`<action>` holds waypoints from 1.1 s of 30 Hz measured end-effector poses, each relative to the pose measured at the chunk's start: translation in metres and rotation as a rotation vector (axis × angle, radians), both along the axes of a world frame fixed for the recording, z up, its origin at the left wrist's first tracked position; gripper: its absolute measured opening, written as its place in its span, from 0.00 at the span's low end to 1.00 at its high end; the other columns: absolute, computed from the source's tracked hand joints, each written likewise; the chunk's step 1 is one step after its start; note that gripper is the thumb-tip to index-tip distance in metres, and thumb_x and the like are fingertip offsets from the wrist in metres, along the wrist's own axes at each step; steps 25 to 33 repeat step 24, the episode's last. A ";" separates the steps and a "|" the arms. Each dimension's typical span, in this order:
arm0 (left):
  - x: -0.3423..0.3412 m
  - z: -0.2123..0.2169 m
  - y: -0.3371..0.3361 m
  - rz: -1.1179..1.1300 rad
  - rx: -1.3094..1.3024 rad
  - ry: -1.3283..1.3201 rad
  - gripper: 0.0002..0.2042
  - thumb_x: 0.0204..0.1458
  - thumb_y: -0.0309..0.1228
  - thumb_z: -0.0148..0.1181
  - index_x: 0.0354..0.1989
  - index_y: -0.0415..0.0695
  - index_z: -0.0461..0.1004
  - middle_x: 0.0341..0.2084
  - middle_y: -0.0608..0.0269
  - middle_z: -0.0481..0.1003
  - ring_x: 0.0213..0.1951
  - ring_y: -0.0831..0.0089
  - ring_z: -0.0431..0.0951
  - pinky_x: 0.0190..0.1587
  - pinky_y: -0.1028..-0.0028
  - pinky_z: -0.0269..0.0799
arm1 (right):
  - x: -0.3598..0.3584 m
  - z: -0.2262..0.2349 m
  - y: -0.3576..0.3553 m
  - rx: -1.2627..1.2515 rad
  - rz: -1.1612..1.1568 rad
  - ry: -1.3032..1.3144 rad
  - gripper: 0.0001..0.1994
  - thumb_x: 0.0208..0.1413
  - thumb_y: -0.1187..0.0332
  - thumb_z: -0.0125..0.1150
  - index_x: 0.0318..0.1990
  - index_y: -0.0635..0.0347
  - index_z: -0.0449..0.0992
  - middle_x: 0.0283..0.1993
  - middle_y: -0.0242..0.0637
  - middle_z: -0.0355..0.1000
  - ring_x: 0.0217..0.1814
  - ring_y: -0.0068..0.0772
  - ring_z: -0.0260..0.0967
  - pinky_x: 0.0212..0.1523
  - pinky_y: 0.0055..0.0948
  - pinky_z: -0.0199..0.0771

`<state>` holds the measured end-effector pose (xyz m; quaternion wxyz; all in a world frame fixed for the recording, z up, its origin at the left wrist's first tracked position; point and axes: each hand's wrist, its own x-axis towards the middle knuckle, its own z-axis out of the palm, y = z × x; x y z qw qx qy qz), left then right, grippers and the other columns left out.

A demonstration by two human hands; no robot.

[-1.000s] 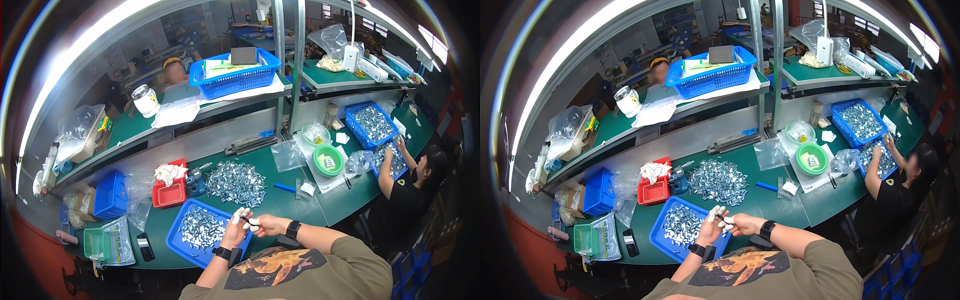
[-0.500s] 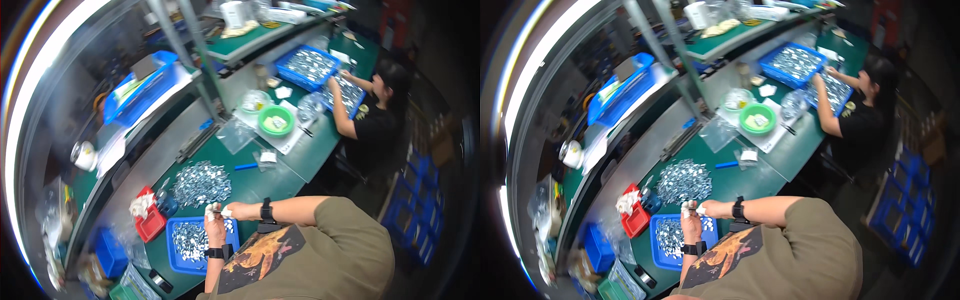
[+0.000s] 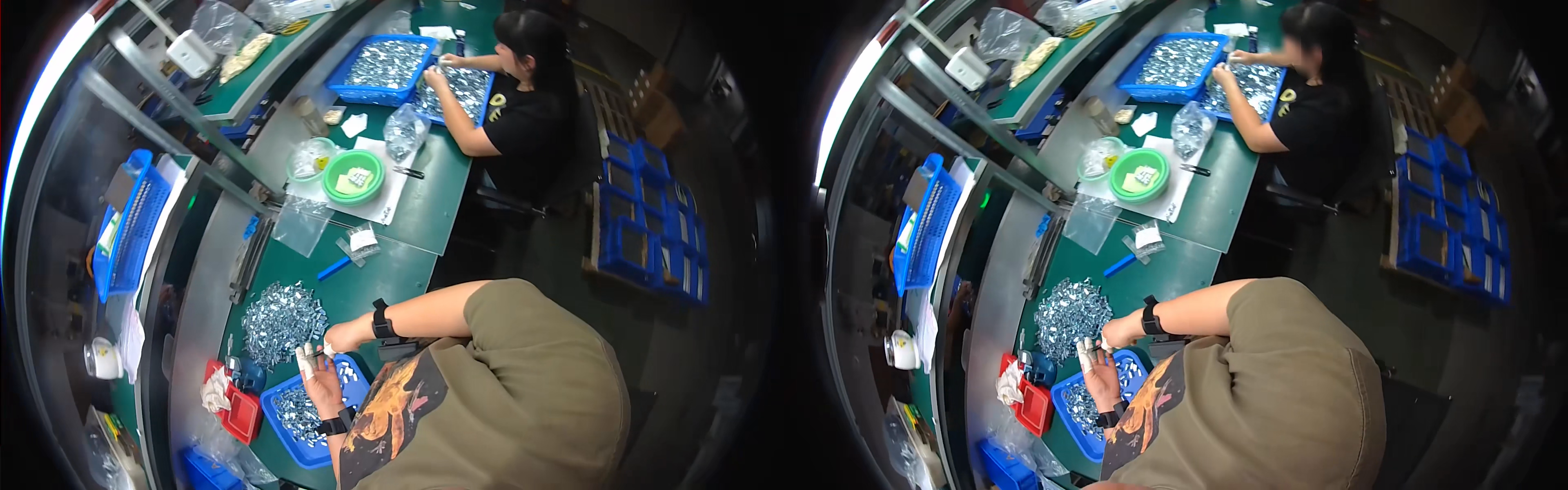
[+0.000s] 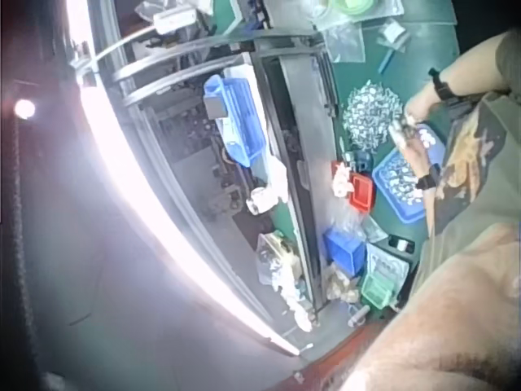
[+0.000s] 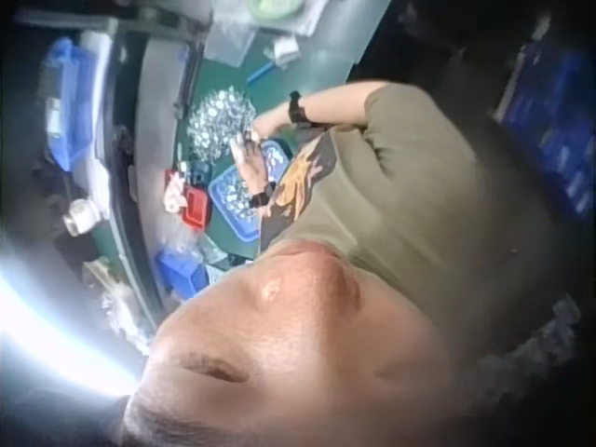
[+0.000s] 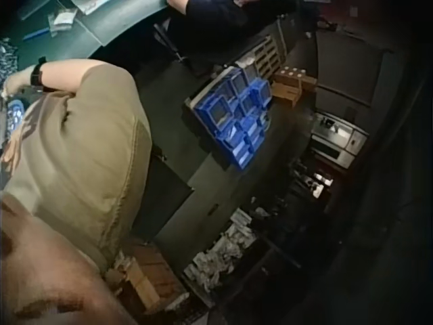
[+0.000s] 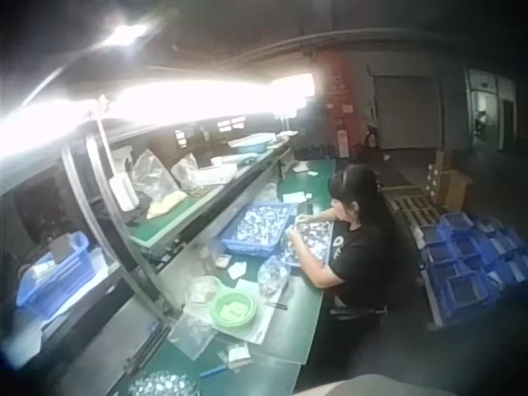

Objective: Inspecting and sorting small blue mechanical components at a manual workstation.

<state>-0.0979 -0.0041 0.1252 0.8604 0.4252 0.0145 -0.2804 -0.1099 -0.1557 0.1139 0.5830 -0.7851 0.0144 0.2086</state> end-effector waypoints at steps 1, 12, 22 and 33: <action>0.001 -0.005 0.004 -0.025 0.013 0.004 0.13 0.49 0.37 0.51 0.41 0.47 0.65 0.39 0.65 0.70 0.43 0.72 0.67 0.41 0.74 0.62 | -0.002 0.001 -0.001 0.072 0.019 0.113 0.11 0.44 0.64 0.49 0.27 0.63 0.71 0.24 0.47 0.68 0.28 0.48 0.66 0.29 0.40 0.62; -0.006 -0.039 0.061 0.110 0.066 0.244 0.13 0.50 0.40 0.47 0.40 0.46 0.67 0.38 0.64 0.71 0.40 0.72 0.70 0.33 0.74 0.65 | 0.007 -0.006 0.031 -0.297 0.265 -0.290 0.09 0.39 0.70 0.49 0.28 0.63 0.73 0.26 0.48 0.69 0.30 0.47 0.67 0.31 0.39 0.65; -0.046 -0.080 0.108 0.454 -0.148 0.447 0.17 0.48 0.40 0.49 0.44 0.46 0.63 0.43 0.65 0.67 0.44 0.69 0.67 0.39 0.71 0.65 | 0.007 -0.031 0.079 -0.350 0.426 -0.283 0.08 0.39 0.69 0.50 0.26 0.62 0.73 0.27 0.49 0.69 0.32 0.48 0.68 0.33 0.40 0.66; -0.054 -0.080 0.107 0.515 -0.160 0.458 0.18 0.47 0.41 0.50 0.45 0.46 0.63 0.42 0.63 0.67 0.45 0.65 0.66 0.40 0.68 0.65 | 0.010 -0.057 0.090 -0.457 0.331 -0.215 0.09 0.38 0.67 0.52 0.27 0.61 0.74 0.30 0.49 0.70 0.34 0.47 0.68 0.35 0.41 0.66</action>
